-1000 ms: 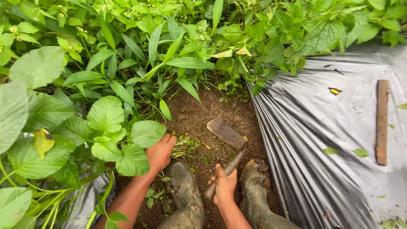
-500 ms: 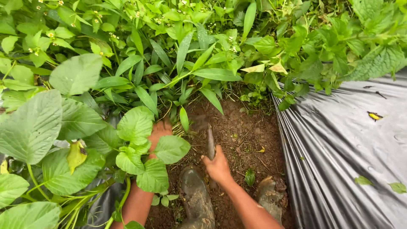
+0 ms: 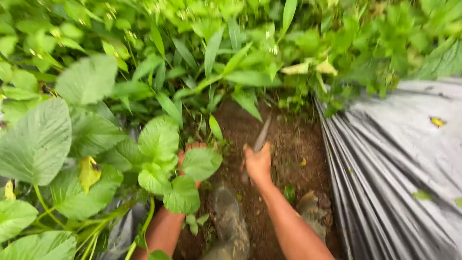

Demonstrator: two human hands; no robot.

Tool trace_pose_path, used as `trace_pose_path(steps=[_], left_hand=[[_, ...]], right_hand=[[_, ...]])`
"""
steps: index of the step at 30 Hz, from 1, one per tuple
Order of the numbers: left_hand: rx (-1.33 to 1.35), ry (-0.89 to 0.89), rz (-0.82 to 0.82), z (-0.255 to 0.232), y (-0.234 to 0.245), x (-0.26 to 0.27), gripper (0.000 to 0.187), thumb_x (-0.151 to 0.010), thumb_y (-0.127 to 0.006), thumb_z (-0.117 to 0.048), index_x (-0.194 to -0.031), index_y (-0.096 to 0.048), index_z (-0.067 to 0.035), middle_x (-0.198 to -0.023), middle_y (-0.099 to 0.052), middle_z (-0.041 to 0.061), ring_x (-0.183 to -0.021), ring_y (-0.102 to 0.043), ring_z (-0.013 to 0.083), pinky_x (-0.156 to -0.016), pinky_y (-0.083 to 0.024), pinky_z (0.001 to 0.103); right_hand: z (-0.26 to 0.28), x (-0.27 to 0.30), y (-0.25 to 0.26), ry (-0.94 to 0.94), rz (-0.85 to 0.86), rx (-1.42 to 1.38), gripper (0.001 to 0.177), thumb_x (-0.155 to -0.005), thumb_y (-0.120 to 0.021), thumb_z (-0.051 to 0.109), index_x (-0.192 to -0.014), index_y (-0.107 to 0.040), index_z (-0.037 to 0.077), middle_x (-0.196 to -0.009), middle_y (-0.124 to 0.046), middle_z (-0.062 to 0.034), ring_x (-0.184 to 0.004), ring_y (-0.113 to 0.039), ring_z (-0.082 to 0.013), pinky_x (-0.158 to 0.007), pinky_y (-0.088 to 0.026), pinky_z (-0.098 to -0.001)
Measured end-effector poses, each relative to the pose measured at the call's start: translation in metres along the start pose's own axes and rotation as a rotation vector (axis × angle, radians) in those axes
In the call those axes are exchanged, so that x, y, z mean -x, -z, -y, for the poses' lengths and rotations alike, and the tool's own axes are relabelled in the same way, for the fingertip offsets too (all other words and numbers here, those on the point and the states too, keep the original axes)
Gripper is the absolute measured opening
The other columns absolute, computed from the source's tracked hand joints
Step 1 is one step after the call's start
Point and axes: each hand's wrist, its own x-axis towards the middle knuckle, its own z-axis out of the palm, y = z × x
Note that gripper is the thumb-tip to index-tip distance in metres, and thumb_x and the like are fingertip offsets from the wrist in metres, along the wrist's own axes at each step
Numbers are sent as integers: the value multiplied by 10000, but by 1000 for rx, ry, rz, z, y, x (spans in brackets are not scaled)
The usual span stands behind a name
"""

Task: The person uses a hoe to loosen soil and remove weeds along the edge of a black plastic mulch sheet in a garden. They repeatedly strike the ground, pull up clumps of weeds by hand, and discard them beside the mulch.

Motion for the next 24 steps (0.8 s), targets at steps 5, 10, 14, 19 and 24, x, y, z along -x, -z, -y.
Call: trace_pose_path(steps=[5, 10, 14, 19, 24], left_hand=[[-6, 29, -3, 6, 9, 11, 497, -702, -782, -202, -1122, -544, -323, -1184, -619, -13, -1048, -627, 245, -668, -577, 443], [-18, 38, -9, -4, 9, 17, 533, -673, -799, -219, -1120, -539, -346, -1186, -604, -32, -1039, -615, 230, -679, -561, 440], [-24, 52, -8, -20, 39, -1, 561, -649, -813, -233, -1118, -534, -365, -1187, -593, -47, -1032, -605, 219, -687, -548, 438], [-50, 68, 14, -16, 49, 2, 597, -619, -830, -249, -1116, -528, -388, -1189, -579, -66, -1024, -593, 204, -697, -532, 436], [-59, 106, 4, -10, 52, -6, 632, -590, -847, -266, -1113, -523, -410, -1191, -565, -85, -1015, -581, 190, -708, -516, 433]], right_hand=[[-34, -3, -19, 55, 38, 102, 429, -921, -681, 194, -1248, -501, -18, -813, -649, -235, -567, -694, -307, -458, -565, -452], [-6, 8, 22, -24, 75, 0, 352, -921, -670, 113, -1184, -506, -54, -663, -612, -183, -470, -623, -258, -407, -558, -397], [-21, -21, -8, 21, -79, -259, 367, -970, -622, 64, -1264, -423, -32, -721, -610, -144, -464, -616, -211, -406, -584, -349], [-36, 16, 11, -13, 210, 19, 350, -914, -656, 73, -1195, -492, -56, -637, -602, -162, -439, -604, -224, -387, -544, -356], [-16, -12, -7, -2, 70, -116, 352, -943, -626, 119, -1208, -477, -59, -614, -588, -139, -410, -593, -225, -386, -531, -365]])
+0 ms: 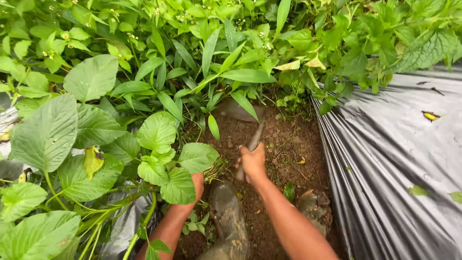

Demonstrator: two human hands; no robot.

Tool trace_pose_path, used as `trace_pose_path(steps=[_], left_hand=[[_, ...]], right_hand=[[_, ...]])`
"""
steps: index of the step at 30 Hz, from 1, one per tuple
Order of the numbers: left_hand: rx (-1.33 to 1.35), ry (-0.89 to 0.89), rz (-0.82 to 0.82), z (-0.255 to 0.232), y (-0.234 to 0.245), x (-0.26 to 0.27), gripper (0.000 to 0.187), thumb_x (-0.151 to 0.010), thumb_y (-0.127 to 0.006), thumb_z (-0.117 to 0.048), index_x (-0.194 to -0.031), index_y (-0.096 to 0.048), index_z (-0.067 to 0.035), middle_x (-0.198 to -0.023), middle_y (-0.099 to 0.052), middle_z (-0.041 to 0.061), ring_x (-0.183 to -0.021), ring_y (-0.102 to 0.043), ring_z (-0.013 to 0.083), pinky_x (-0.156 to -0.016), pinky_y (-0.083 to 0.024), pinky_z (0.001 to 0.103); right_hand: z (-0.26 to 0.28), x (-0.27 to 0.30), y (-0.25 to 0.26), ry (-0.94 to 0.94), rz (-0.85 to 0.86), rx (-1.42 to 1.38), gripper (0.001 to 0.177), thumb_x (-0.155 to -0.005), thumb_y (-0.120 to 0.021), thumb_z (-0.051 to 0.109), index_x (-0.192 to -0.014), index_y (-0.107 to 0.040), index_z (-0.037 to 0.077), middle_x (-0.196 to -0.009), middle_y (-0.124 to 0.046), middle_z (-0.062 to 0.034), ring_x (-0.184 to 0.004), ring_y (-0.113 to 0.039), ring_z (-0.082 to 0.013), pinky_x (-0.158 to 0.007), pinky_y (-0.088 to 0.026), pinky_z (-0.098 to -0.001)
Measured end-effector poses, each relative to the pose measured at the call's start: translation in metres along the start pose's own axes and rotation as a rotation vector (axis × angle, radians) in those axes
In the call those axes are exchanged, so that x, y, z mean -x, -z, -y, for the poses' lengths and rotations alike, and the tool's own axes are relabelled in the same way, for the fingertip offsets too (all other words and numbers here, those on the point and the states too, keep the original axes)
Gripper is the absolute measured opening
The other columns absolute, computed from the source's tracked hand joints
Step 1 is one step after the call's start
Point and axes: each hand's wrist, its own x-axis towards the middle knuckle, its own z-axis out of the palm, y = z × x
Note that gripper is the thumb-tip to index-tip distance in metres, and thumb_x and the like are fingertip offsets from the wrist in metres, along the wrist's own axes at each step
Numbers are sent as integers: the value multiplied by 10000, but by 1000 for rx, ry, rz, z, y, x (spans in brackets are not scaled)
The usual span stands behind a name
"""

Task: The person uses a hoe to loosen soil and remove weeds along the edge of a black plastic mulch sheet in a garden. They repeatedly strike the ground, pull up clumps of weeds by hand, and discard them beside the mulch.

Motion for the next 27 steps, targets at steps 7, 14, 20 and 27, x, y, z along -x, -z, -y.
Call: trace_pose_path(steps=[7, 14, 20, 27], left_hand=[[-4, 86, -4, 15, 4, 5, 682, -548, -871, -289, -1110, -515, -443, -1193, -545, -112, -1003, -564, 169, -722, -494, 429], [-52, 196, 28, 46, 77, 4, 647, -559, -803, -296, -1082, -530, -561, -1099, -546, -254, -1032, -517, 103, -882, -442, 483], [107, -21, -16, 19, 140, 26, 176, -852, -612, -212, -994, -591, -315, -1030, -591, -71, -1045, -570, 219, -804, -457, 450], [63, 38, 581, 14, 219, 16, 744, -852, -705, -75, -1486, -433, -354, -1586, -388, -4, -1492, -317, 274, -1232, -224, 611]], right_hand=[[-22, 27, 4, -74, 150, 105, 406, -910, -649, 95, -1233, -474, -77, -681, -597, -196, -499, -622, -251, -420, -579, -392], [-6, 33, -19, -49, 0, -116, 396, -950, -627, 97, -1259, -448, -74, -708, -541, -148, -492, -588, -212, -417, -574, -375], [-8, 30, -66, -34, -115, -187, 337, -962, -627, 145, -1183, -438, -24, -624, -558, -101, -425, -588, -218, -410, -514, -357], [5, 69, -45, -310, 280, 173, 271, -1071, -555, 82, -1323, -456, 99, -752, -570, -43, -499, -510, -148, -421, -470, -239]])
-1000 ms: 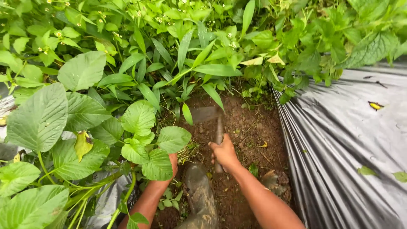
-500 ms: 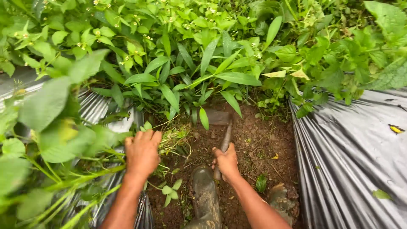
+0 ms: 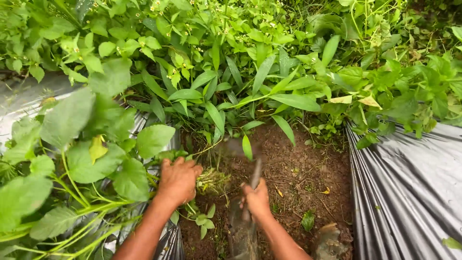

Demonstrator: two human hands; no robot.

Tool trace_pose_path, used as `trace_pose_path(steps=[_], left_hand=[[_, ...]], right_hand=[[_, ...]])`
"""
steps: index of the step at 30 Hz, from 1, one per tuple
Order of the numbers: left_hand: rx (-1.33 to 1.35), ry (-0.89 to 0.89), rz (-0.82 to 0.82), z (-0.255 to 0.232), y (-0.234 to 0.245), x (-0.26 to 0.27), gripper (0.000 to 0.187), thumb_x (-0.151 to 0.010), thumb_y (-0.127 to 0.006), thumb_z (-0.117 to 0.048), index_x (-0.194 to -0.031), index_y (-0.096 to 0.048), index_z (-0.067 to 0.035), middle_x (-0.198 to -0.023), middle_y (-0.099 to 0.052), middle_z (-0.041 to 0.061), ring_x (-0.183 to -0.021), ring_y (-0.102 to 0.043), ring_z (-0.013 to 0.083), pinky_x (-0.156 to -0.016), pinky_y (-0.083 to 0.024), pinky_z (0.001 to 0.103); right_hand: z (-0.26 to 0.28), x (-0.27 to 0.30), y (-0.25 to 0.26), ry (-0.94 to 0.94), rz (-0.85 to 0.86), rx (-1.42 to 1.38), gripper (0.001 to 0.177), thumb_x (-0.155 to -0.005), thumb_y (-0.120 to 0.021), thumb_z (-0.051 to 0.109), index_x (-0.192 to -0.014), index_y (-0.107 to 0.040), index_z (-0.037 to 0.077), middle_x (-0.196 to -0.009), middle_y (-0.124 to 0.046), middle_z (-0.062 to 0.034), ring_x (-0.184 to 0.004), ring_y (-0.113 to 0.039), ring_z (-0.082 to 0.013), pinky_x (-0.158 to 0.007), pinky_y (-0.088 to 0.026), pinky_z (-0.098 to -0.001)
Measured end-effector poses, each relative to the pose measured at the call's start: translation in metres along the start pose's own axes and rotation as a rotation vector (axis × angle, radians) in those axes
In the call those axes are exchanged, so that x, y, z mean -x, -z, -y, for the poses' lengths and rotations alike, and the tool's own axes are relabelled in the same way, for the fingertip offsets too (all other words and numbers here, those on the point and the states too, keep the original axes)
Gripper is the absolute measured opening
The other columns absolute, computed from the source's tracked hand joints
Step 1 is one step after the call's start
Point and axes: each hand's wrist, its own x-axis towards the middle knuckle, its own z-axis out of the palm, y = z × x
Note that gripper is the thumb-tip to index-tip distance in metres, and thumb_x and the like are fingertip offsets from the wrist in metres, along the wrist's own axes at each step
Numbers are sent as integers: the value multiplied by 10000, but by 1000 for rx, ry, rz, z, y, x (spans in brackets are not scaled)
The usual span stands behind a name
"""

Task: The person uses a hoe to loosen soil and remove weeds along the edge of a black plastic mulch sheet in a garden. They repeatedly strike the ground, pull up clumps of weeds by hand, and discard them beside the mulch.

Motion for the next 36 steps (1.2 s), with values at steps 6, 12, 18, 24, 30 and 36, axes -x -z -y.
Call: trace_pose_path(steps=[6, 12, 18, 24, 30, 36], left_hand=[[23, -133, -378, 15, -55, -22, 294, -803, -734, -184, -1091, -739, -238, -1036, -736, 38, -933, -674, 233, -817, -473, 463], [112, 45, -215, 12, -18, -12, 443, -840, -659, -47, -1206, -738, -285, -1277, -693, 42, -1152, -611, 253, -989, -413, 515], [137, -65, -277, 17, -30, -11, 379, -866, -645, -90, -1199, -719, -256, -1134, -698, 45, -1026, -630, 282, -889, -500, 570], [87, -77, -307, 19, -25, -13, 341, -895, -623, -149, -1182, -711, -309, -1124, -686, 4, -1029, -598, 240, -832, -454, 469], [124, -152, -294, 22, -9, -3, 388, -850, -618, -110, -1191, -716, -268, -1143, -691, 34, -1016, -596, 254, -810, -495, 463], [148, -149, -231, 19, -2, 8, 394, -878, -604, -75, -1205, -725, -259, -1115, -691, 30, -998, -588, 231, -834, -501, 440]], right_hand=[[0, -49, -39, 330, -446, -444, 329, -962, -605, 67, -1217, -425, -36, -748, -585, -117, -524, -600, -176, -465, -575, -322], [8, -51, -3, 285, -323, -172, 322, -899, -615, 10, -1182, -494, -86, -658, -582, -144, -449, -589, -223, -412, -562, -361], [-6, -73, -37, 366, -467, -298, 291, -911, -671, 111, -1152, -546, 6, -576, -614, -160, -387, -631, -273, -376, -548, -408], [19, -72, -6, 350, -398, -261, 327, -868, -654, 55, -1128, -525, -95, -604, -566, -198, -438, -582, -246, -394, -545, -399], [6, -51, -34, 290, -365, -162, 294, -931, -608, 26, -1201, -535, -65, -705, -629, -156, -463, -636, -231, -401, -587, -342], [-2, -81, 5, 237, -295, -148, 378, -930, -613, 122, -1229, -461, -52, -606, -589, -126, -419, -609, -242, -374, -557, -410]])
